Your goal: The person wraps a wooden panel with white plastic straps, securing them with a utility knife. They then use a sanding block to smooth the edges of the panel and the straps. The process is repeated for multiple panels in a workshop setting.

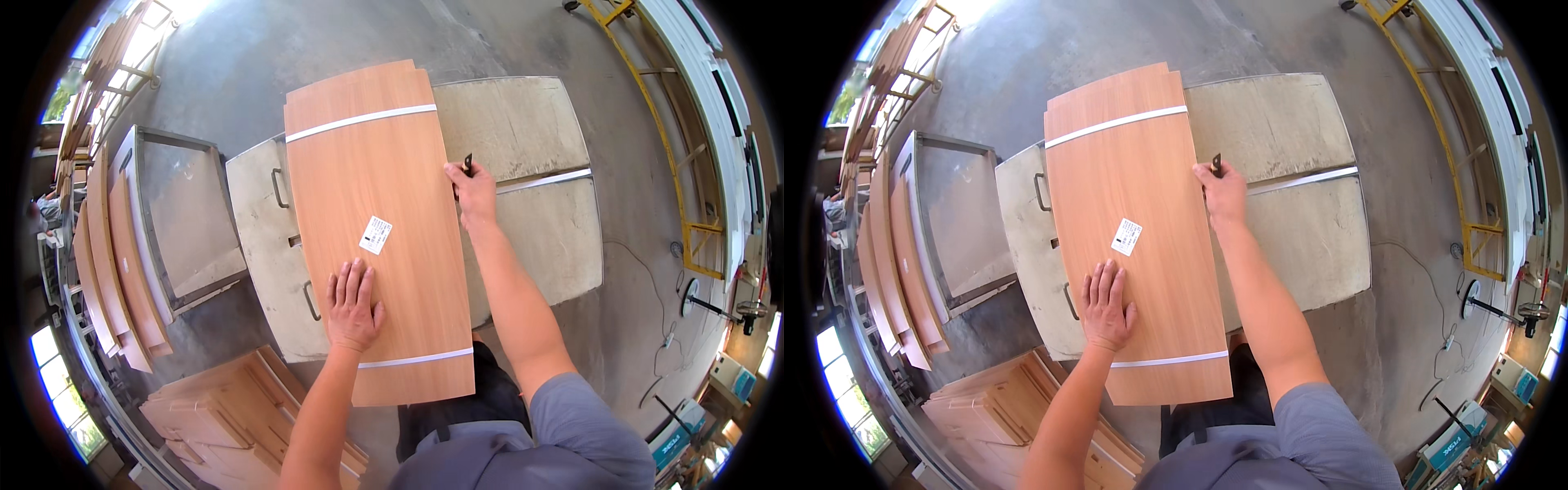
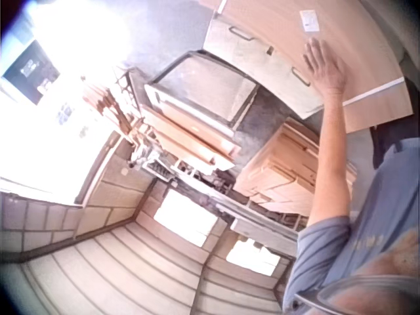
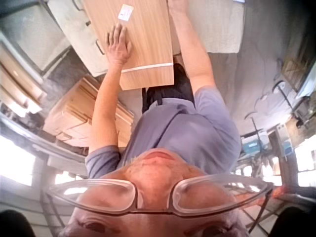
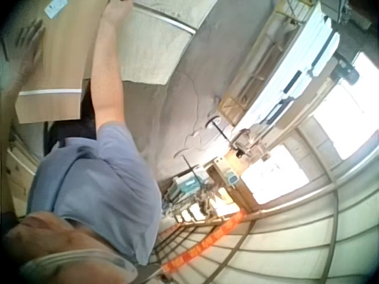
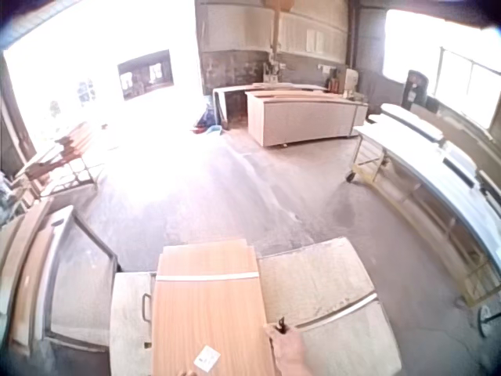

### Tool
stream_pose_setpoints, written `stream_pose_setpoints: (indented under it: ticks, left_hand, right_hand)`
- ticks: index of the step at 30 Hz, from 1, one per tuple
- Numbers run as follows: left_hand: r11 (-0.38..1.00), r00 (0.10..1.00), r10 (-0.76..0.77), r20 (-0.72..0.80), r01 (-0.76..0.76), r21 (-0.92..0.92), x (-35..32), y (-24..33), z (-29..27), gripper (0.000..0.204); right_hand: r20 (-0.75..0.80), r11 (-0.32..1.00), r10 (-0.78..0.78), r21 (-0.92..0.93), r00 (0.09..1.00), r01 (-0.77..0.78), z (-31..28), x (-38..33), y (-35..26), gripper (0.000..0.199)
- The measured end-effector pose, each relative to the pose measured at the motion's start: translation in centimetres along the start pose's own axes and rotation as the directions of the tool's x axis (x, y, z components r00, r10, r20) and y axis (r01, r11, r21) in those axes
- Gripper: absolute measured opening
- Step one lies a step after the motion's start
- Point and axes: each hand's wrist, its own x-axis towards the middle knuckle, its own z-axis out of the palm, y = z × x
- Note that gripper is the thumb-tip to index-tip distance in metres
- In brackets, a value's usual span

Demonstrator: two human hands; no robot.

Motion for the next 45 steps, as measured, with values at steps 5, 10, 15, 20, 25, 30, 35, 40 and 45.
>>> stream_pose_setpoints:
  ticks: [5,10,15,20,25,30,35,40,45]
  left_hand:
    - [1.000,1.000,0.008,0.015,-0.008,-0.015,0.2,-0.1,0.1,0.071]
    - [0.999,1.000,0.002,0.015,-0.001,-0.046,-0.1,-0.2,0.1,0.072]
    - [0.999,1.000,0.008,0.021,-0.007,-0.043,0.0,-0.4,0.4,0.072]
    - [0.999,1.000,-0.015,0.026,0.016,-0.047,-0.2,-0.5,0.4,0.071]
    - [0.998,0.998,-0.019,0.058,0.023,-0.060,-0.1,-0.5,0.7,0.070]
    - [0.996,1.000,-0.007,0.021,0.009,-0.085,-0.3,-0.5,0.6,0.070]
    - [0.996,0.999,-0.016,0.039,0.019,-0.088,-0.1,-0.3,0.5,0.071]
    - [0.998,1.000,-0.025,0.012,0.026,-0.063,-0.3,-0.3,0.5,0.072]
    - [0.997,0.999,-0.024,0.021,0.026,-0.079,0.0,-0.1,0.3,0.073]
  right_hand:
    - [-0.066,0.997,-0.068,-0.042,0.996,0.065,4.7,9.4,-4.5,0.010]
    - [0.002,0.988,-0.153,0.020,0.988,0.153,6.9,11.9,-4.9,0.010]
    - [-0.033,0.996,-0.087,-0.020,0.996,0.086,8.8,15.9,-7.0,0.010]
    - [0.070,0.676,-0.444,-0.629,0.893,0.385,11.9,16.0,-9.8,0.014]
    - [0.434,0.504,-0.658,-0.354,0.616,0.788,20.9,10.1,-5.3,0.023]
    - [0.563,0.493,-0.270,-0.616,0.781,0.615,28.3,5.1,-4.5,0.024]
    - [0.553,0.213,-0.396,-0.721,0.733,0.659,29.1,6.6,-3.9,0.019]
    - [0.651,0.004,-0.235,-0.742,0.722,0.670,28.6,8.0,-4.5,0.022]
    - [0.632,0.017,-0.360,-0.731,0.686,0.682,26.0,9.6,-4.6,0.020]
